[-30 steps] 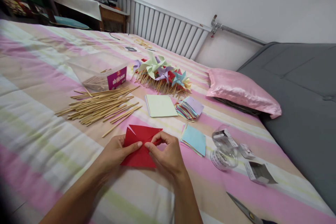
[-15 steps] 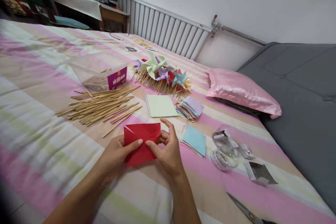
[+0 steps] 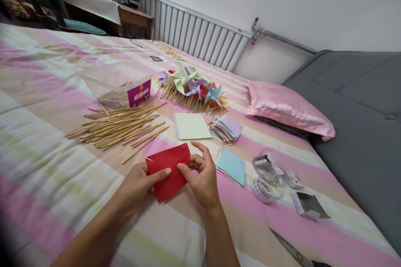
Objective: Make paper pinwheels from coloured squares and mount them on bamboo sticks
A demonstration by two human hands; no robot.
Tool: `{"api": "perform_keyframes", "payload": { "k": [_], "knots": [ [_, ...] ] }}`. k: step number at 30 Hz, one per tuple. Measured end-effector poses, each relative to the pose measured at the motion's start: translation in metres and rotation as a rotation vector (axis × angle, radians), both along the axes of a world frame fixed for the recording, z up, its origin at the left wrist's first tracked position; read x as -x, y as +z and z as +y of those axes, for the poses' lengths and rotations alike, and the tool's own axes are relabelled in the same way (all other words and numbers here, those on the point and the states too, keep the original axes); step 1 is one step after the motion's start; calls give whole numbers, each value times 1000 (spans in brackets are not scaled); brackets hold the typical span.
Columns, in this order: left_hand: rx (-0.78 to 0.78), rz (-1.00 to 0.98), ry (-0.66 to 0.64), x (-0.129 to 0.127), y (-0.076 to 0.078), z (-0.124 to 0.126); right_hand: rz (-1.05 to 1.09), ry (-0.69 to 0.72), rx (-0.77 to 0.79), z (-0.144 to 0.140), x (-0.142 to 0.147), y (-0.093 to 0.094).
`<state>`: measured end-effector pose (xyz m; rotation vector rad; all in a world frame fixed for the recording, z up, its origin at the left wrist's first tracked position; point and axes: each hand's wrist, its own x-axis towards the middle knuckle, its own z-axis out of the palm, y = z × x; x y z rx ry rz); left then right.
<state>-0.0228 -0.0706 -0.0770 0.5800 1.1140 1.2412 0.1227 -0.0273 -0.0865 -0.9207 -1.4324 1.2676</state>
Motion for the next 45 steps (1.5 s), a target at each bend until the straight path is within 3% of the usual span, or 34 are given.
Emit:
{"api": "perform_keyframes", "payload": {
  "k": [11,19,26,32,34,45],
  "knots": [
    [10,-19,-16,0,1,0,51,-124,9,3,-2,-1],
    [23,-130,64,3,2,-2,26,-275,-157,0,-6,5],
    [46,-232,199,10,3,4,-19,-171,-259,-8,-16,8],
    [33,-269,282,12,1,6,-168,185,-177,-11,-16,12],
    [25,-278,277,13,0,6,-230,242,-139,-12,-11,13],
    [-9,-227,193,9,1,4,-193,169,-92,-11,6,5]
  ]
}}
